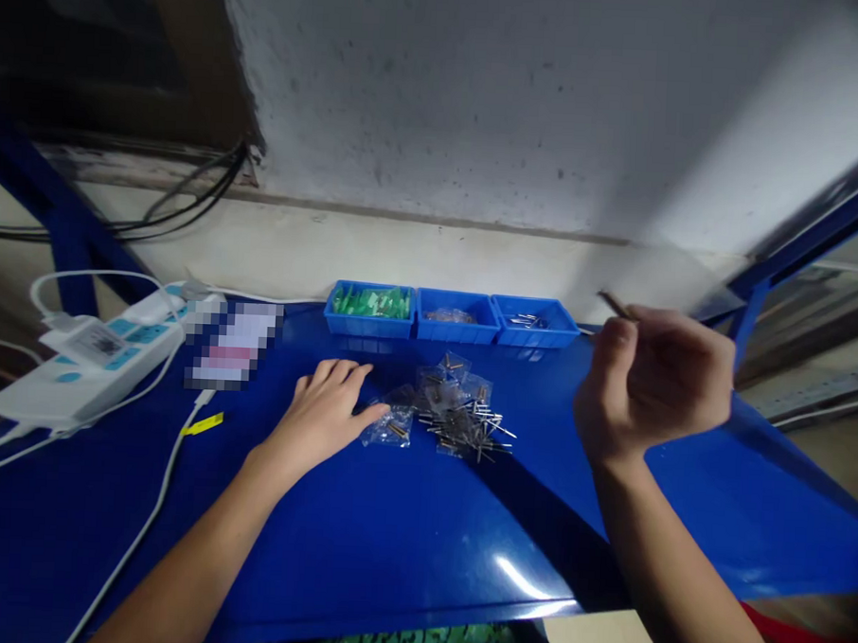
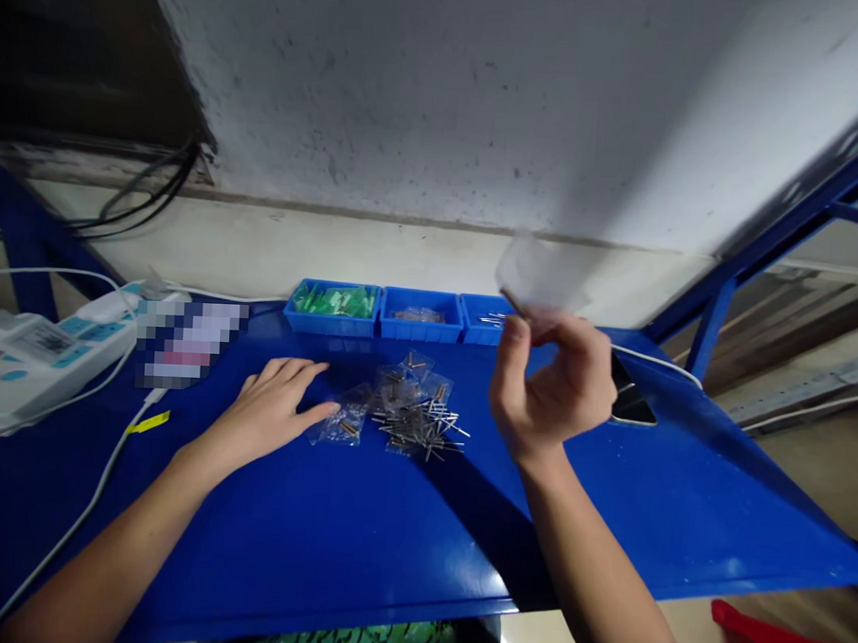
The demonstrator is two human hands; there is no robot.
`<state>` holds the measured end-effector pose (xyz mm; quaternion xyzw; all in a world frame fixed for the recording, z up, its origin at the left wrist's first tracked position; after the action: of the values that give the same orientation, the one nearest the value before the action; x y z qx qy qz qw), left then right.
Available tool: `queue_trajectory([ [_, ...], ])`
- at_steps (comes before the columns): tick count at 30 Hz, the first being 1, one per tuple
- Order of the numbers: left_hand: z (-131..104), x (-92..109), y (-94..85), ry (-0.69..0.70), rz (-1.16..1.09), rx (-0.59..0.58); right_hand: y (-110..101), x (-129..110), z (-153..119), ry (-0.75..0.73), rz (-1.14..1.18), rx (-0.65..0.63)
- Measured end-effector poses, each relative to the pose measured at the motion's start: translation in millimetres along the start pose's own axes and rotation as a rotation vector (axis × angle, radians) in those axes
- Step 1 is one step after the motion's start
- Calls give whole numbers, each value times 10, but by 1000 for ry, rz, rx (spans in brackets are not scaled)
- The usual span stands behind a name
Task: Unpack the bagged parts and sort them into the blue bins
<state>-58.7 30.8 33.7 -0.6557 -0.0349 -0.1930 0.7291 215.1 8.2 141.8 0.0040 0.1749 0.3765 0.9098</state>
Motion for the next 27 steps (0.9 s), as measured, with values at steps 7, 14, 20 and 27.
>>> queue_trajectory([
  [7, 23, 20, 142, 17, -38, -121, 552, 459, -504, 20, -456, -903],
  [14, 65, 89, 49, 16, -155, 63, 530, 221, -1087, 152, -202, -1109],
  [20, 24, 96, -49, -107, -641, 253, 536, 54, -1095, 581, 130, -1086],
  [27, -130, 537, -167, 285, -574, 367, 539, -137, -1284, 1257, 613, -1013],
])
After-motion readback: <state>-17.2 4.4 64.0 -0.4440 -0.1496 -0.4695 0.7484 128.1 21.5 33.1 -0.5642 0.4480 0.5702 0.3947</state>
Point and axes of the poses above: each hand's wrist, its own z-axis towards the middle knuckle, its own y-axis out of the palm, x = y × z, the point moved 5 cm from there along z, towards the middle knuckle, and after that the axes turned 3 degrees about x, right-handed, at the moved point
